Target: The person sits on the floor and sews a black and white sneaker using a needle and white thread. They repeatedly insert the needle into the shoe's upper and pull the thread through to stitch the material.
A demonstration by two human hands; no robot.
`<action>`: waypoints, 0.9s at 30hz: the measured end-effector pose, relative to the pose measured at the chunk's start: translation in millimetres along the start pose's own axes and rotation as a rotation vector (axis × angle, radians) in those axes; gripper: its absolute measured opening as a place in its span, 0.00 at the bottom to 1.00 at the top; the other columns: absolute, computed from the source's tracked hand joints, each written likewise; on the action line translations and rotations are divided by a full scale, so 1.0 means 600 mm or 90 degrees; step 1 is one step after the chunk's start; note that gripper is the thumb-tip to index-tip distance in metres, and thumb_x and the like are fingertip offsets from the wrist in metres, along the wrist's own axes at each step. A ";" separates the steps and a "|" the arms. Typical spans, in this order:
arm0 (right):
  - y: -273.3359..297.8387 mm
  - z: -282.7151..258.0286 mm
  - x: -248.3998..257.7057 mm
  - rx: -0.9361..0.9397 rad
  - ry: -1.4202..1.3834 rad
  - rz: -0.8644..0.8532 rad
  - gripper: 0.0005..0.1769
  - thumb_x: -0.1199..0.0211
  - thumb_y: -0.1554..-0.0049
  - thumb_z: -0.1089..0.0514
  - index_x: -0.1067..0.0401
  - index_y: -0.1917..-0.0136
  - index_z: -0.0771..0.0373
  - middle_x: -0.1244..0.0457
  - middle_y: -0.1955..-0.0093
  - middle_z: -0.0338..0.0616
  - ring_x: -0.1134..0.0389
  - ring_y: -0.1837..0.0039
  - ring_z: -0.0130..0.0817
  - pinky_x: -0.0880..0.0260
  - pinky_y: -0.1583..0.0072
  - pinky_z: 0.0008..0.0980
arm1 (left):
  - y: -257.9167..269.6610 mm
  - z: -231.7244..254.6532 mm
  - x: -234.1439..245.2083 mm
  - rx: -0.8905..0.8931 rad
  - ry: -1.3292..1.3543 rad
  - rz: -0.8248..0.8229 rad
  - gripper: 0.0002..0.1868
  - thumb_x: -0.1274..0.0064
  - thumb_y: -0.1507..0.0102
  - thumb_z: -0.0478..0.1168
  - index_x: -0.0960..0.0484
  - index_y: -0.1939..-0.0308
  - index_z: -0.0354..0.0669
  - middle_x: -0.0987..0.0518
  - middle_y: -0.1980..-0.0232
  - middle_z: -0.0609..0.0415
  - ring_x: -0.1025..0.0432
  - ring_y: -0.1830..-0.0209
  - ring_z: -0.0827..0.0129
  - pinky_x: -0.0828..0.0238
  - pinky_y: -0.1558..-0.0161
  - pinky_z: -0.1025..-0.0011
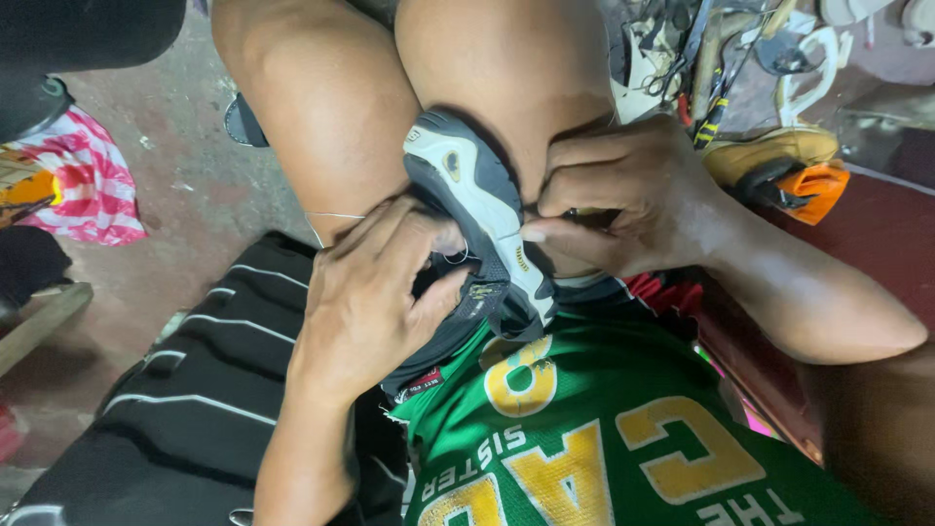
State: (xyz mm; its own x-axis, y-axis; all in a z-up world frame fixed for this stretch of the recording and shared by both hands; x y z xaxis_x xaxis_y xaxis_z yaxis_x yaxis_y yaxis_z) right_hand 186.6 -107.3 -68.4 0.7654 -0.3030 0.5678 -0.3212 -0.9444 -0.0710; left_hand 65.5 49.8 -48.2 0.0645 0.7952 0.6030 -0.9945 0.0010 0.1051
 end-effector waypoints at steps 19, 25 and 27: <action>-0.035 -0.002 -0.011 0.051 -0.041 -0.007 0.20 0.21 0.49 0.57 0.34 0.69 0.59 0.42 0.70 0.41 0.40 0.70 0.38 0.45 0.66 0.35 | -0.011 0.001 0.011 -0.039 -0.013 -0.038 0.16 0.37 0.43 0.39 0.25 0.57 0.37 0.25 0.55 0.46 0.29 0.53 0.51 0.32 0.53 0.57; -0.040 -0.005 -0.016 0.075 -0.075 0.009 0.22 0.22 0.47 0.57 0.37 0.68 0.60 0.44 0.71 0.42 0.41 0.70 0.37 0.46 0.66 0.35 | -0.011 -0.004 0.014 -0.069 0.004 -0.024 0.18 0.37 0.42 0.40 0.25 0.54 0.36 0.24 0.53 0.44 0.29 0.51 0.50 0.32 0.51 0.56; -0.040 -0.007 -0.020 0.079 -0.081 0.017 0.23 0.22 0.48 0.57 0.38 0.69 0.60 0.45 0.73 0.42 0.42 0.71 0.35 0.48 0.67 0.35 | -0.009 -0.006 0.013 -0.060 0.012 -0.032 0.18 0.37 0.42 0.41 0.25 0.54 0.36 0.24 0.53 0.45 0.29 0.52 0.49 0.32 0.52 0.56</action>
State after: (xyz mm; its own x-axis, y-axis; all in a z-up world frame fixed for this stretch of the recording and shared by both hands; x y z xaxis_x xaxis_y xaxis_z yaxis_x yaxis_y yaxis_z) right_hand 182.7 -80.2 -69.9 0.8241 -0.3348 0.4570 -0.2770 -0.9418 -0.1905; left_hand 71.4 58.0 -46.9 0.1136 0.8039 0.5839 -0.9935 0.0970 0.0597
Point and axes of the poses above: each hand's wrist, its own y-axis away from the middle knuckle, its own x-axis out of the back of the hand, z = x × y, the point moved 6 cm from there along -y, towards the middle knuckle
